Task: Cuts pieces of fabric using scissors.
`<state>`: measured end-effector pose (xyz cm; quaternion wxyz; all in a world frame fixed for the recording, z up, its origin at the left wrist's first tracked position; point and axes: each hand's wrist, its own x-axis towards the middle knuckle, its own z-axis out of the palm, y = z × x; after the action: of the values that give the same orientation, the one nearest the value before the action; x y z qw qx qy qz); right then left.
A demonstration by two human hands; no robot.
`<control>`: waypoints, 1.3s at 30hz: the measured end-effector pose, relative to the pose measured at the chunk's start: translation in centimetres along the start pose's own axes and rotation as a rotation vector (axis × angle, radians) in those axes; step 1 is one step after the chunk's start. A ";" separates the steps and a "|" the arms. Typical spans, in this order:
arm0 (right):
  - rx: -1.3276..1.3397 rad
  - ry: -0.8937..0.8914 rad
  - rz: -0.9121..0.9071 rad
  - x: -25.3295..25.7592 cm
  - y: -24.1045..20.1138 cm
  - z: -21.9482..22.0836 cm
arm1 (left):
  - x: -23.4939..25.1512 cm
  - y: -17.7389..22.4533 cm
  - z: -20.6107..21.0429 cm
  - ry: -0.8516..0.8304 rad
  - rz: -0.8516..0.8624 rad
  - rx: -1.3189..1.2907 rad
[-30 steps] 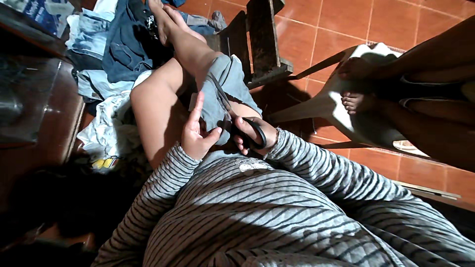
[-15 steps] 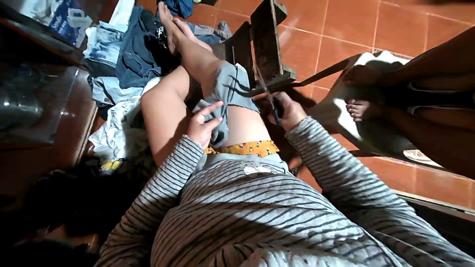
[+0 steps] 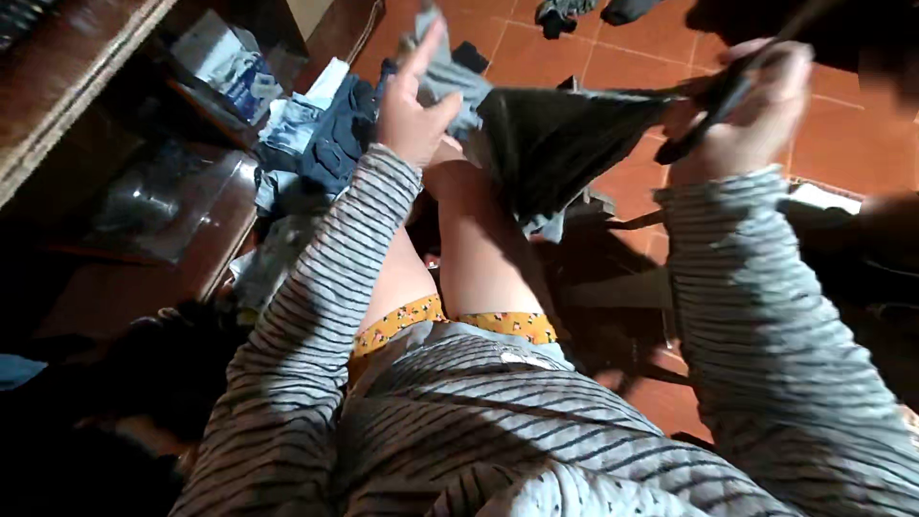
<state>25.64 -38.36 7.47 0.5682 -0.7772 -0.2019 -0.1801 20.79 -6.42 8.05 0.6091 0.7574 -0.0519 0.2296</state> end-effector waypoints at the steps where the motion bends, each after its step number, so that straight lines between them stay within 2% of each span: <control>1: 0.024 -0.011 -0.072 -0.5 -1.5 0.1 | -0.4 0.8 -0.4 0.044 0.123 -0.002; 3: 0.005 -0.119 -0.086 -3.7 -3.9 0.8 | -3.0 1.5 -1.6 0.139 0.242 0.040; 4: -0.033 -0.196 -0.026 -6.1 -4.3 1.3 | -5.0 1.2 -2.1 0.189 0.217 0.048; 5: -0.060 -0.270 0.077 -8.5 -4.3 1.9 | -7.4 0.5 -2.4 0.239 0.124 0.042; 8: -0.138 -0.523 0.355 -15.2 -1.6 3.5 | -15.2 -2.9 -2.6 0.240 -0.388 0.035; 9: -0.168 -0.590 0.413 -16.7 -0.8 3.7 | -17.4 -3.9 -2.5 0.212 -0.489 0.033; 11: -0.174 -0.622 0.447 -18.0 -0.3 3.5 | -20.6 -5.2 -2.3 0.193 -0.562 0.023; 13: -0.066 -0.590 0.400 -17.6 -1.0 2.6 | -22.0 -5.6 -1.9 0.229 -0.525 -0.076; 15: 0.161 -0.635 0.450 -16.7 -1.9 1.4 | -21.9 -5.3 -1.9 0.281 -0.424 -0.114; 19: 0.701 -1.064 0.826 -15.6 -2.8 0.2 | -21.2 -5.0 -2.4 0.326 -0.272 -0.120; 21: 0.771 -1.234 0.951 -15.8 -3.2 1.1 | -21.3 -4.9 -2.2 0.341 -0.219 -0.117; 23: 0.772 -1.338 0.959 -15.8 -3.6 2.5 | -21.5 -4.6 -2.0 0.349 -0.158 -0.105; 26: 0.729 -1.346 0.972 -15.3 -3.9 5.2 | -21.5 -4.2 -1.8 0.351 -0.123 -0.093; 32: 0.756 -1.217 0.993 -15.6 -4.4 10.6 | -21.6 -3.7 -1.4 0.371 -0.151 -0.105; 39: 0.837 -1.131 0.952 -16.7 -3.4 12.8 | -21.6 -3.2 -1.5 0.366 -0.179 -0.089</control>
<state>10.26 -26.99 -2.03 0.6378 -0.4781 -0.1570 0.5831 2.29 -8.54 -3.50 0.6592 0.6770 0.1172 0.3057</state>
